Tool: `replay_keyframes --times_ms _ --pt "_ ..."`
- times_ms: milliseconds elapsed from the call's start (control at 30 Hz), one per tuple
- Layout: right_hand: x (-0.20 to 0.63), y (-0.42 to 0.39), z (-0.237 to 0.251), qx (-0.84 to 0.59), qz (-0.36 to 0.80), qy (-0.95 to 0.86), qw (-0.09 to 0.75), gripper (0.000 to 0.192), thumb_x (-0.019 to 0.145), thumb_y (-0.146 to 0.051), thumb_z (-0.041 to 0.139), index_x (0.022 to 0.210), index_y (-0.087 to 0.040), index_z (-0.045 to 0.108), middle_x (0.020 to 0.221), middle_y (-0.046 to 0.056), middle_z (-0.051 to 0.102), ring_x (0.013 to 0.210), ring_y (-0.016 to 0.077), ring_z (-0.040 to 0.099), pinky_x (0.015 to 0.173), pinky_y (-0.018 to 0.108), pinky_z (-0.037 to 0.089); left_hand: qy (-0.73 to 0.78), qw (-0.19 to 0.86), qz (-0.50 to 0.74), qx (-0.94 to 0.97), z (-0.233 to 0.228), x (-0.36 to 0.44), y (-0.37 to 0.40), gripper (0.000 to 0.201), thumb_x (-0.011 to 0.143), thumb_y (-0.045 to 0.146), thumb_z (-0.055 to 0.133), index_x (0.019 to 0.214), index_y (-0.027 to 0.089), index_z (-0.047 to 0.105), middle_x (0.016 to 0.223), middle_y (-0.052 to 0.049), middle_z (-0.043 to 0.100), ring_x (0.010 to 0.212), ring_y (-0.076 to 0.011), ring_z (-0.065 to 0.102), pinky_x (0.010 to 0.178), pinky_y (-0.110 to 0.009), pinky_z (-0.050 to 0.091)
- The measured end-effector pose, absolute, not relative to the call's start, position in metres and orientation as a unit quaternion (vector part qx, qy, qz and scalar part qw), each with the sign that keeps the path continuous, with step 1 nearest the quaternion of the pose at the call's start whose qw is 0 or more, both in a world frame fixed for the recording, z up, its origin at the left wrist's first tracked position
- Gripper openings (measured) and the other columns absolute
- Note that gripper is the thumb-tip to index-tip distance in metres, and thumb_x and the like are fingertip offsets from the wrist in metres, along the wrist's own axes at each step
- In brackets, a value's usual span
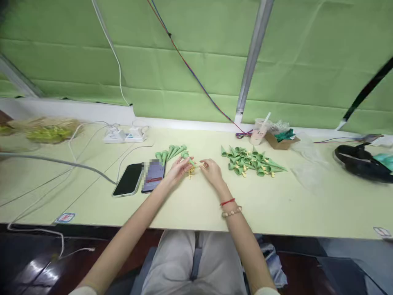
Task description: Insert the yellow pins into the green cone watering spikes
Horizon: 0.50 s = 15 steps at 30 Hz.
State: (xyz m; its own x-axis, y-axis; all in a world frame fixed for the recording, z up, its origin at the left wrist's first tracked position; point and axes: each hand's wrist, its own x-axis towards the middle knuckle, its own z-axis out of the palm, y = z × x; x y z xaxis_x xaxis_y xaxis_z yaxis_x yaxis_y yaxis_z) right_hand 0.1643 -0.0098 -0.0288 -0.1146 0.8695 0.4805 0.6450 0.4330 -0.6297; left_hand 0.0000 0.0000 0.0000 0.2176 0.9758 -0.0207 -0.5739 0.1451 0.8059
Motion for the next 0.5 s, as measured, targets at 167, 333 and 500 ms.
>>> replay_keyframes --times_ms 167,333,500 --pt "0.164 -0.011 -0.028 -0.547 0.13 -0.717 0.411 0.023 0.082 -0.028 0.047 0.094 -0.019 0.065 0.079 0.003 0.06 0.066 0.0133 0.053 0.066 0.025 0.042 0.298 0.708 0.54 0.344 0.002 -0.001 0.0 0.032 0.072 0.029 0.066 0.099 0.014 0.057 0.07 -0.002 0.064 0.054 -0.0092 0.06 0.049 -0.018 0.049" --pt "0.162 -0.016 -0.022 -0.582 0.149 -0.708 0.371 0.02 0.08 -0.032 0.049 0.085 -0.022 0.067 0.07 0.0 0.061 0.062 0.0125 0.054 0.059 0.023 0.037 0.335 0.724 0.509 0.322 0.006 0.0 -0.005 0.037 0.075 0.041 0.059 0.103 0.016 0.059 0.056 0.002 0.055 0.038 -0.0043 0.048 0.032 -0.013 0.029" --pt "0.16 -0.021 -0.017 -0.622 0.148 -0.696 0.327 0.019 0.078 -0.036 0.053 0.085 -0.026 0.067 0.067 -0.003 0.062 0.062 0.0123 0.055 0.055 0.023 0.032 0.342 0.724 0.505 0.322 0.009 0.001 -0.009 0.038 0.073 0.043 0.061 0.097 0.015 0.061 0.05 0.005 0.045 0.035 -0.0026 0.039 0.031 -0.013 0.022"
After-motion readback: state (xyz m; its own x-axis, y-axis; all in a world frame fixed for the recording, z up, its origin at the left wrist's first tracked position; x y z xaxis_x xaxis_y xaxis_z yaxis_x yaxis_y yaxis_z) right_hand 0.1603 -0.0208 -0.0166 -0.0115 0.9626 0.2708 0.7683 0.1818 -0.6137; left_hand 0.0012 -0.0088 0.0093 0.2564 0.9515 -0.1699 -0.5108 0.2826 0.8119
